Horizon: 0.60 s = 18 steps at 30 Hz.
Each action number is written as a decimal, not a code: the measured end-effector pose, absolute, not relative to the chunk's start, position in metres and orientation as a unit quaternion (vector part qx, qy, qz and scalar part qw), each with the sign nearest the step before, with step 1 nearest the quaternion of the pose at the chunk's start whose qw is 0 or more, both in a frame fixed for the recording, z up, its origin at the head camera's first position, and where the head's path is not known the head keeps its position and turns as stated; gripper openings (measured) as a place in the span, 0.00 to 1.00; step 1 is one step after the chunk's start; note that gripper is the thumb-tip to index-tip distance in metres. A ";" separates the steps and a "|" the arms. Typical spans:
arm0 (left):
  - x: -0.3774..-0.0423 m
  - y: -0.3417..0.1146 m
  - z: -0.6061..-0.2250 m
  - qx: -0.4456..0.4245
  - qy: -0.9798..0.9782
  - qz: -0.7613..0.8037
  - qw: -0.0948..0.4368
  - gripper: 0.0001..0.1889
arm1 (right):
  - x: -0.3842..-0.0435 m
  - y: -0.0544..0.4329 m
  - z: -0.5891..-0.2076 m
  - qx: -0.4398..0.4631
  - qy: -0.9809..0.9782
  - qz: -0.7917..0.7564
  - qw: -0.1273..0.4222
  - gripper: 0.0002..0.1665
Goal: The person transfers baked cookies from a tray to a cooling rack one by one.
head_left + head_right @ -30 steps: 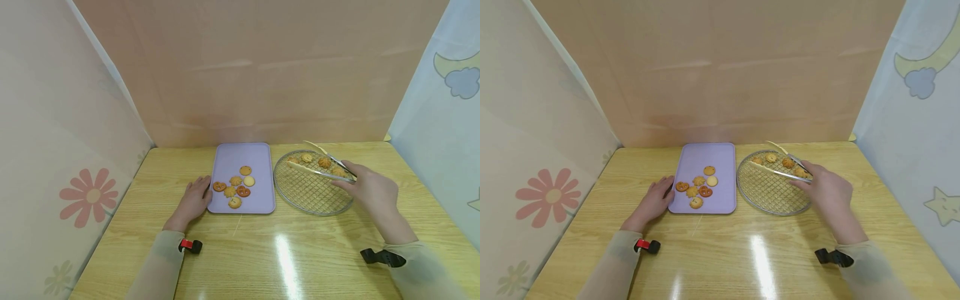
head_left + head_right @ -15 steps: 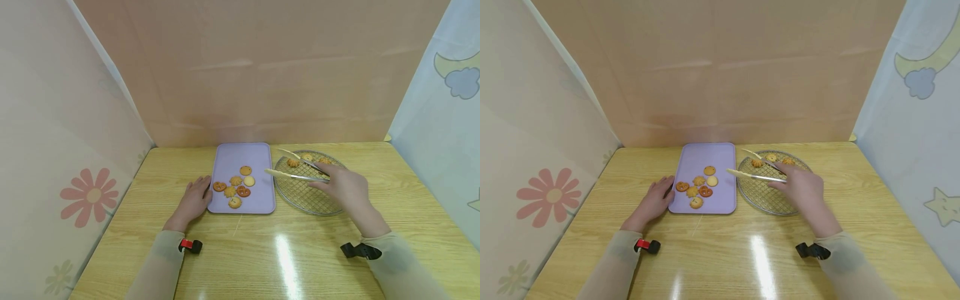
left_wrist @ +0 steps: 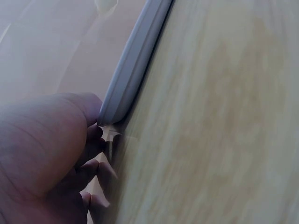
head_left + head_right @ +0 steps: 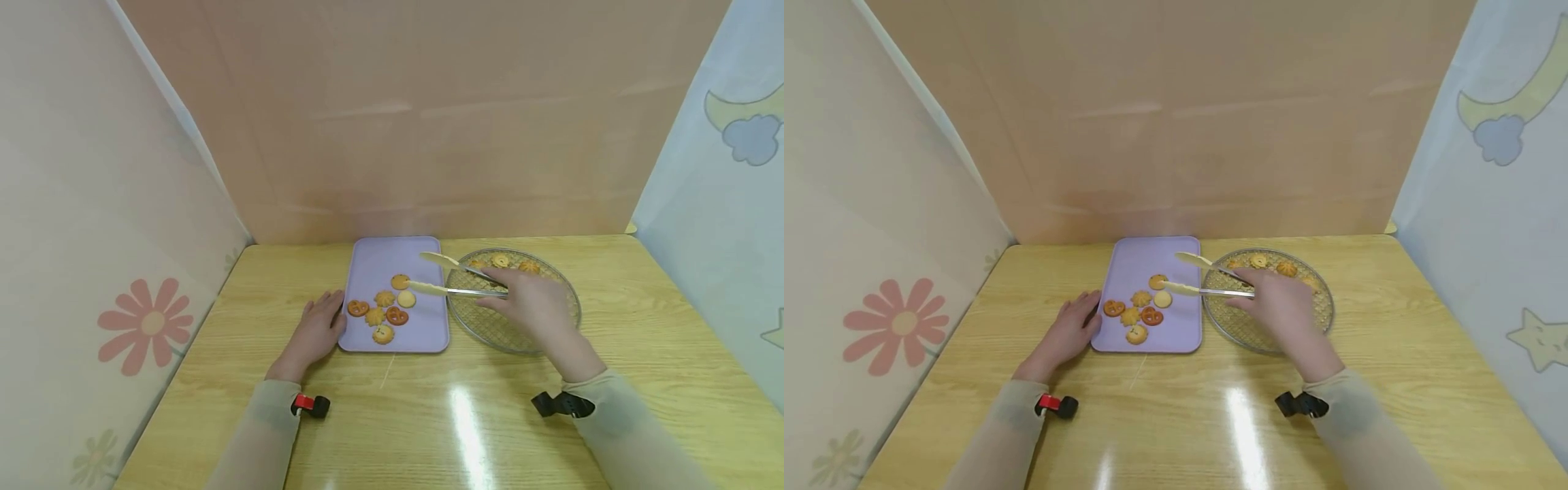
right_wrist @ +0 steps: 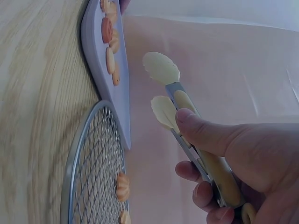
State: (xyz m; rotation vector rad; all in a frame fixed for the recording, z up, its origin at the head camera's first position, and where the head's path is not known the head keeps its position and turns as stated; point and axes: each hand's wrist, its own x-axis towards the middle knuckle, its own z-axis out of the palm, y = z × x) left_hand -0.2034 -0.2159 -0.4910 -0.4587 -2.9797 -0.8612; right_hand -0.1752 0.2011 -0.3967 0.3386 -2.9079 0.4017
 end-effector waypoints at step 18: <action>-0.202 -0.216 -0.485 -0.138 -0.957 -0.256 -0.013 0.31 | -0.187 0.161 -0.399 0.158 -0.971 0.140 0.114 0.33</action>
